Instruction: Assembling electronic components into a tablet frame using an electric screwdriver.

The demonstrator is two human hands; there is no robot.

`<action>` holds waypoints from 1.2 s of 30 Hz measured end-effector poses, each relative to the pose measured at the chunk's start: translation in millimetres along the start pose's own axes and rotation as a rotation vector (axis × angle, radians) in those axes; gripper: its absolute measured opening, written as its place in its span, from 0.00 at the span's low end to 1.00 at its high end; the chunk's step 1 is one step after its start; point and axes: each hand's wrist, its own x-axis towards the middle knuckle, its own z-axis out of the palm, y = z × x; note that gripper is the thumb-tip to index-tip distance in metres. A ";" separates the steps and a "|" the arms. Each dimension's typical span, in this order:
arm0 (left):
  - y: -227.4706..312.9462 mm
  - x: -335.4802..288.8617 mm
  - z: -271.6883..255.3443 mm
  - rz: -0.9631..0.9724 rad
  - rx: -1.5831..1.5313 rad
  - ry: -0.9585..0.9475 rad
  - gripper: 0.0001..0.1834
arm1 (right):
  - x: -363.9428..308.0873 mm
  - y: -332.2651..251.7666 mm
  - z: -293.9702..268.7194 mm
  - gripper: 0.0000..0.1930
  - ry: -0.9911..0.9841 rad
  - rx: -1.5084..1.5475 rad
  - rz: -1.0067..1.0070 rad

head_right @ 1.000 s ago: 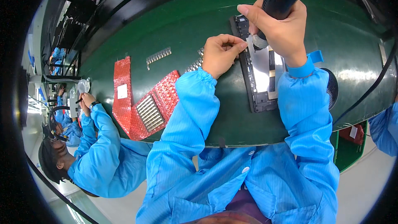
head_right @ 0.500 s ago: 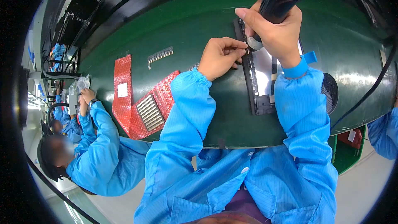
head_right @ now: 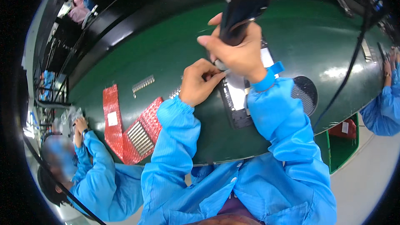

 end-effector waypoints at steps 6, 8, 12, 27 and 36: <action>7.8 -1.0 0.2 -0.063 0.038 -0.013 0.08 | -2.0 -3.5 -1.7 0.15 -0.046 -0.060 -0.026; 7.7 -0.8 1.1 -0.052 0.048 -0.015 0.08 | -2.4 -4.6 -2.7 0.15 -0.038 -0.050 -0.023; 11.9 -0.7 3.8 -0.048 0.078 -0.008 0.07 | -4.8 -9.0 -3.5 0.15 -0.021 -0.018 0.029; -9.9 10.8 -16.5 -0.450 -0.312 -0.024 0.10 | 6.7 -0.4 -6.0 0.14 -0.003 -0.074 -0.062; -15.6 8.3 -7.3 -0.609 -0.387 -0.010 0.10 | 0.7 14.2 -0.4 0.14 -0.021 -0.110 -0.038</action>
